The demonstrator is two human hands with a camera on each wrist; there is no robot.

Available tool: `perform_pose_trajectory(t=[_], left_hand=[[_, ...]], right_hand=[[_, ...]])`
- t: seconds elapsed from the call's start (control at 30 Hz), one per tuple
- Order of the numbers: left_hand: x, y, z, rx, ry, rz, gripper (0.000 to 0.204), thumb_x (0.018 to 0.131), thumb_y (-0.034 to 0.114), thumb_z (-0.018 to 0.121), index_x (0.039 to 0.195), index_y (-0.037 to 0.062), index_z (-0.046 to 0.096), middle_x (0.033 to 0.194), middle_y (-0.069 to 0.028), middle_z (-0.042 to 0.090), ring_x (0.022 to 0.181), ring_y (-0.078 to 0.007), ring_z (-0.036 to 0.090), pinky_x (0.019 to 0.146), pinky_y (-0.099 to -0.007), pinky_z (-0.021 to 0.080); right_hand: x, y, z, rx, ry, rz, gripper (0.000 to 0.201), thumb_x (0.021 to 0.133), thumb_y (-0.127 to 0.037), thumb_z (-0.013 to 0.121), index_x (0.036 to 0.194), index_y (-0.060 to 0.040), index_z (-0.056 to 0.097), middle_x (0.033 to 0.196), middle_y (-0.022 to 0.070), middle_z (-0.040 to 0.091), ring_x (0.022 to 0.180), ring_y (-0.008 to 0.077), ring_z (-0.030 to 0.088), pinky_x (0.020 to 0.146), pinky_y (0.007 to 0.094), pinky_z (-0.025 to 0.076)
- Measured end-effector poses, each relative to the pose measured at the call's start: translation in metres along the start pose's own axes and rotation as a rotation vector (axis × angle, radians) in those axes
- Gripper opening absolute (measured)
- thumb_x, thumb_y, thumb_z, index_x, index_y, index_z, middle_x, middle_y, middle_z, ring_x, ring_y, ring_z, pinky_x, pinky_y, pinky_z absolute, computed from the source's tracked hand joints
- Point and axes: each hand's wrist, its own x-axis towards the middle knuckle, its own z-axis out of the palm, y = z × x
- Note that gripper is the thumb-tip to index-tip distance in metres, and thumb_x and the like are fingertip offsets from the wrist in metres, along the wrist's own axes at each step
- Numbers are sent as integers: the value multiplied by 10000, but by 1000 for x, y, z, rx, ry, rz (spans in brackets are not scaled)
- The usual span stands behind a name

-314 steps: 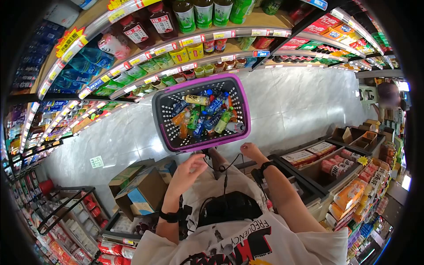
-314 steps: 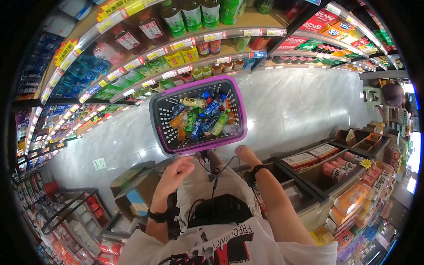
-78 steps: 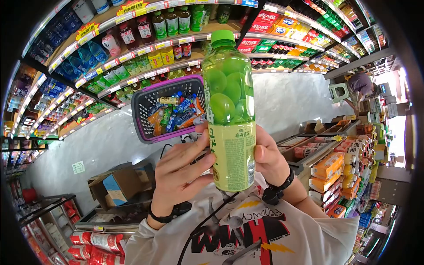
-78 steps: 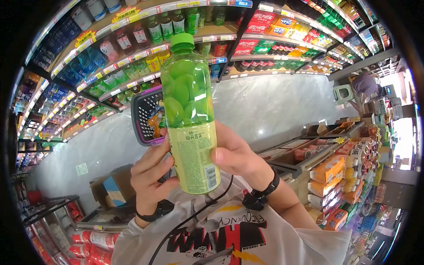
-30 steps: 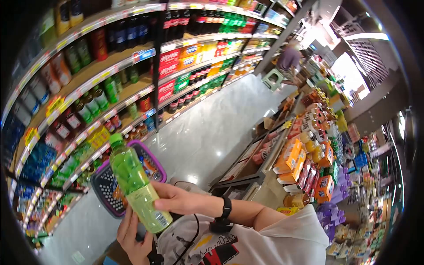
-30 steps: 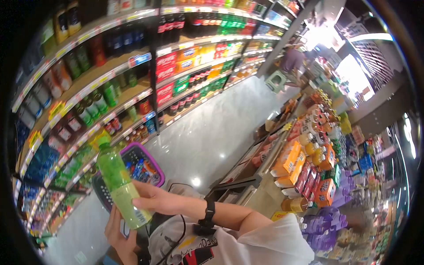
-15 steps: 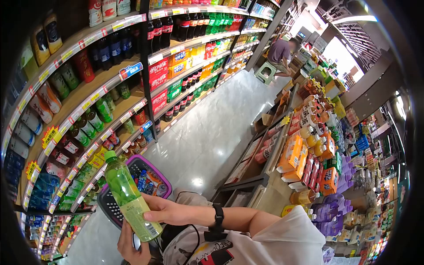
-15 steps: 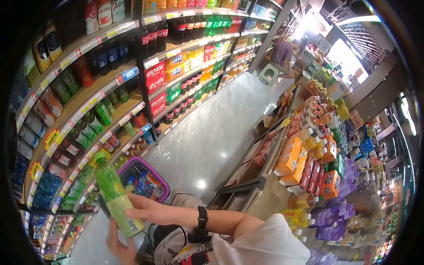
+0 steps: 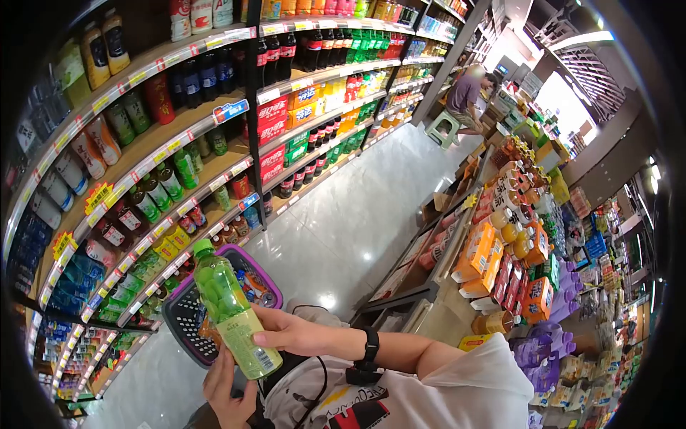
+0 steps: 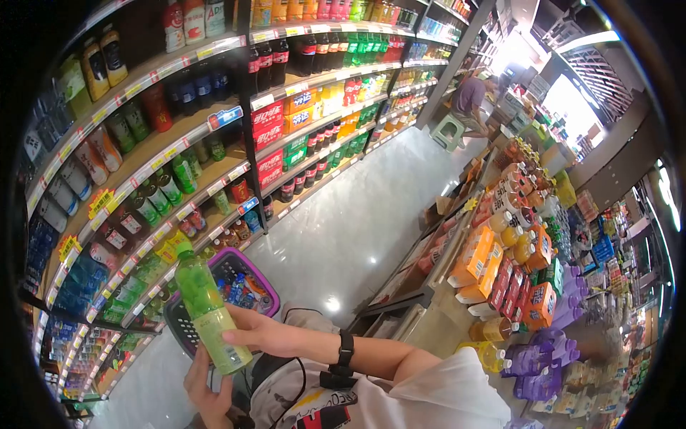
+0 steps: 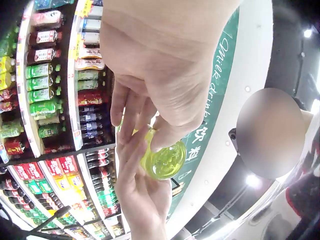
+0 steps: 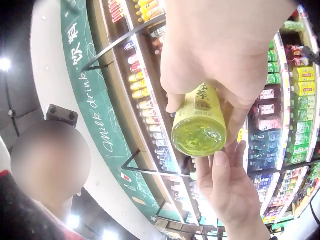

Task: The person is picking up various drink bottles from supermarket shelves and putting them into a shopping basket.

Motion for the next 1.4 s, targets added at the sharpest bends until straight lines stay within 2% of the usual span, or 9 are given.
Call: perform_pose_trajectory(t=[0.27,0.33,0.43,1.0,1.13,1.2,1.23,1.33,1.4], left_hand=[[9,19,-10,11,-20,-38,602,688,11,730,1277,-77,641,1283,-270,654,1156,-394,671,979,-429,521],[16,18,-12,64,-11,82,608,662,9,761,1255,-71,649,1334,-244,635,854,-320,716,752,-367,561],[17,13,-8,40,12,120,625,663,4,774,1272,-55,646,1352,-245,623,773,-282,696,696,-338,550],[13,13,-9,-1,115,94,627,677,-43,743,1296,-40,643,1354,-235,626,705,-250,681,643,-296,535],[13,12,-11,-80,116,-24,556,773,-78,679,1319,17,648,1315,-207,657,805,-270,717,736,-330,564],[10,9,-13,-259,83,-241,475,850,-27,676,1323,-4,637,1257,-184,690,916,-265,730,813,-330,560],[4,4,-10,-400,71,-376,579,886,36,701,1438,8,528,1283,-155,678,1081,-247,693,906,-324,535],[4,-2,-1,-914,165,-484,810,860,61,744,1564,48,344,1368,-130,624,1195,-226,632,963,-326,509],[4,-4,0,-828,147,-512,872,848,70,771,1571,56,283,1382,-116,587,1209,-205,604,975,-332,503]], right_hand=[[-4,2,6,29,29,-56,693,996,-271,660,1545,-32,311,1449,104,518,1328,207,504,1115,386,420],[-5,0,7,29,40,-48,697,995,-269,659,1542,-19,306,1462,120,505,1334,218,507,1118,391,419],[-5,-4,12,-3,48,-35,767,976,-347,673,1541,4,293,1499,162,465,1364,260,491,1127,417,421],[3,-9,19,-138,69,-3,868,940,-432,700,1545,20,272,1533,213,426,1374,310,496,1124,453,439],[9,-14,20,-202,96,-18,871,927,-386,723,1553,8,263,1521,198,445,1366,302,504,1112,460,444],[5,-15,21,-253,91,-1,869,917,-321,733,1565,-5,247,1510,193,458,1361,307,508,1098,467,446],[7,-18,22,-201,16,-15,855,954,-155,684,1608,-22,151,1530,136,427,1364,240,478,1134,413,377],[4,-20,31,-269,-9,-12,895,950,-97,676,1619,-28,85,1568,141,363,1360,244,483,1107,428,421],[5,-22,28,-287,-53,-5,856,929,-43,684,1617,-56,176,1621,139,286,1371,261,481,1081,437,459]])
